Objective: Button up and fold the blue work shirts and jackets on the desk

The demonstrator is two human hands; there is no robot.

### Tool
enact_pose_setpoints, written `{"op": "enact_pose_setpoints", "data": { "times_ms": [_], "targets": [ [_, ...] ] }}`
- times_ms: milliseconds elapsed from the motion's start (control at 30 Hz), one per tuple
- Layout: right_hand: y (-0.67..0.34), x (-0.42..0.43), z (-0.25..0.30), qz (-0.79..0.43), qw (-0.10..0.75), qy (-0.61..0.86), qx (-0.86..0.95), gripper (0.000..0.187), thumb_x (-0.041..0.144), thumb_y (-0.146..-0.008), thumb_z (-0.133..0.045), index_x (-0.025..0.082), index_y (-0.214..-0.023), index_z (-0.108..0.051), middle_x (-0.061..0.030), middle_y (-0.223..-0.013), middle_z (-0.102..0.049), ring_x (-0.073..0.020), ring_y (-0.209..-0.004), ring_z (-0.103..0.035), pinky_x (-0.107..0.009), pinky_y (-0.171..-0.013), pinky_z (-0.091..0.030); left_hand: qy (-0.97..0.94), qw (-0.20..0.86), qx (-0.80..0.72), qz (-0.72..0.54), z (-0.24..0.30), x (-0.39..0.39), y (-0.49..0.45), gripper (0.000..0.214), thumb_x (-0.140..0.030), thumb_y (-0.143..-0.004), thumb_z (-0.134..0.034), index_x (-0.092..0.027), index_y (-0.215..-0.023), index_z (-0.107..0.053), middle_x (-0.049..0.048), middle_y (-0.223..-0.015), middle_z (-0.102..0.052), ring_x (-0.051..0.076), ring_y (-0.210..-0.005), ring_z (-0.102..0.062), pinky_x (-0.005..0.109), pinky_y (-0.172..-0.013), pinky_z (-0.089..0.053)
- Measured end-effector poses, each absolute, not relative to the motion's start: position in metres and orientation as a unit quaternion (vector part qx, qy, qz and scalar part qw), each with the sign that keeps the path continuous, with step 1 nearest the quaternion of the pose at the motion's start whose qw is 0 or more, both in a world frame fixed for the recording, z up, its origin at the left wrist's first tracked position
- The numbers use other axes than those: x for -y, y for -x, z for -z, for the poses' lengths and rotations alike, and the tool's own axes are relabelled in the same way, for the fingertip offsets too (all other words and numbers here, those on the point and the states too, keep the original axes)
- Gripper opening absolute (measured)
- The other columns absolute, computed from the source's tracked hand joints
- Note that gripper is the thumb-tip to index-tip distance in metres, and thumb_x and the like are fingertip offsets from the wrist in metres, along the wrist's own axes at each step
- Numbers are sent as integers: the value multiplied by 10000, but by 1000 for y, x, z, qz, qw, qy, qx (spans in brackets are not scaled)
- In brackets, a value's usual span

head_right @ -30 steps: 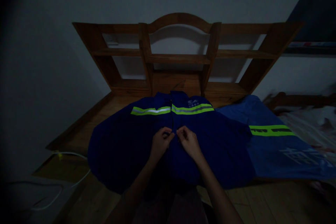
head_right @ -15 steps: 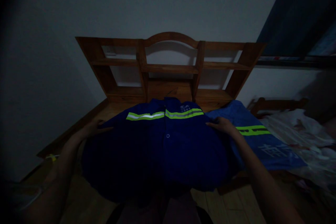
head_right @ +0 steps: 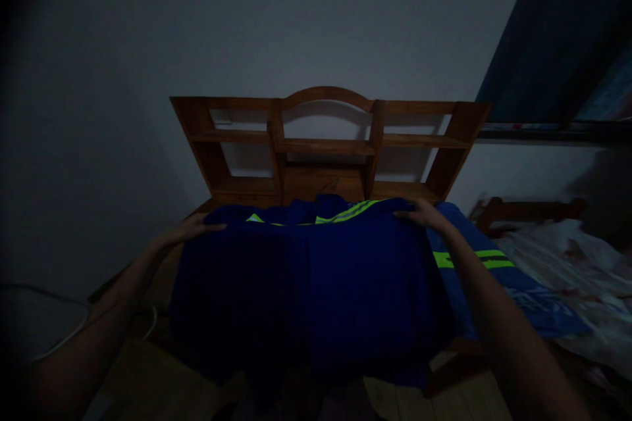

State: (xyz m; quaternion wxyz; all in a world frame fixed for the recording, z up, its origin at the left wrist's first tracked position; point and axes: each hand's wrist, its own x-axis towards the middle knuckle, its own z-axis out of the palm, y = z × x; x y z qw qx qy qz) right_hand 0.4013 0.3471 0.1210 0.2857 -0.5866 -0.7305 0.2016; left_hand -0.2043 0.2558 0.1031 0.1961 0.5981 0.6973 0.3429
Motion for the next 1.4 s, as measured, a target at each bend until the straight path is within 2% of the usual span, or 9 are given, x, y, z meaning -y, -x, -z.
{"op": "enact_pose_setpoints", "data": {
  "times_ms": [133,233,400,533,600,767,933,1200,1400],
  "targets": [
    [-392,-376,-146,-8,330,657,678,439,397,-755,-653,132,-1104,-617,-129,-1002,-653,-241,-873,-610,-328,-742,-462,-604,106,-716,-334,-120,-289,194,558,-557,-744,-549,-138,-1112,-576,84,-1053,-663,245,-972,-587,336,-856,-457],
    [-374,-388,-139,103,288,701,644,421,403,-824,-559,149,-1160,-568,-153,-1031,-636,-292,-949,-593,-380,-785,-444,-569,-7,-768,-293,-117,-304,171,530,-497,-828,-466,-104,-1182,-510,159,-1112,-625,292,-1011,-573,392,-879,-427],
    [-363,-375,-91,27,166,711,682,557,366,-779,-581,96,-1251,-456,-194,-1093,-586,-306,-1003,-578,-391,-832,-452,-577,-18,-797,-181,-85,-289,141,433,-293,-842,-453,-46,-1197,-479,256,-1107,-580,362,-1048,-550,469,-877,-405],
    [-345,-321,-61,66,259,617,740,705,308,-769,-593,95,-1379,-313,-219,-1362,-360,-328,-1243,-392,-451,-1000,-357,-629,-109,-734,-232,-67,-249,108,378,-233,-857,-426,-73,-1188,-515,251,-1297,-433,380,-1253,-365,533,-998,-298],
    [-316,-280,-53,88,334,552,759,618,290,-825,-532,144,-1388,-323,-165,-1426,-284,-310,-1306,-302,-465,-1051,-302,-696,-84,-652,-287,-60,-224,75,364,-261,-886,-410,-136,-1212,-514,177,-1314,-438,313,-1259,-374,467,-1036,-301],
    [-230,-196,-28,-99,315,427,842,242,228,-906,-413,243,-1038,-615,-67,-1054,-576,-199,-977,-564,-338,-871,-471,-803,97,-512,-290,-20,-188,-14,293,-221,-913,-382,-210,-1129,-580,94,-1087,-576,206,-1024,-548,336,-938,-424],
    [-209,-186,1,-131,331,450,819,196,194,-886,-445,225,-922,-634,-57,-923,-584,-192,-866,-566,-330,-807,-478,-765,96,-563,-298,14,-202,-31,269,-180,-895,-424,-205,-1132,-547,101,-1146,-494,211,-1056,-507,337,-905,-427],
    [-216,-186,2,-150,330,438,823,270,206,-887,-454,247,-1057,-660,-54,-909,-558,-180,-832,-559,-306,-759,-468,-793,181,-502,-294,3,-229,-18,66,-225,-806,-578,-185,-858,-587,51,-909,-560,194,-924,-531,331,-874,-414],
    [-223,-192,1,-248,381,439,775,272,278,-893,-473,251,-1075,-675,-42,-875,-580,-156,-769,-566,-288,-733,-469,-740,318,-476,-352,-6,-226,-29,85,-271,-759,-614,-189,-780,-604,20,-723,-619,153,-684,-593,258,-657,-459]
  ]
}}
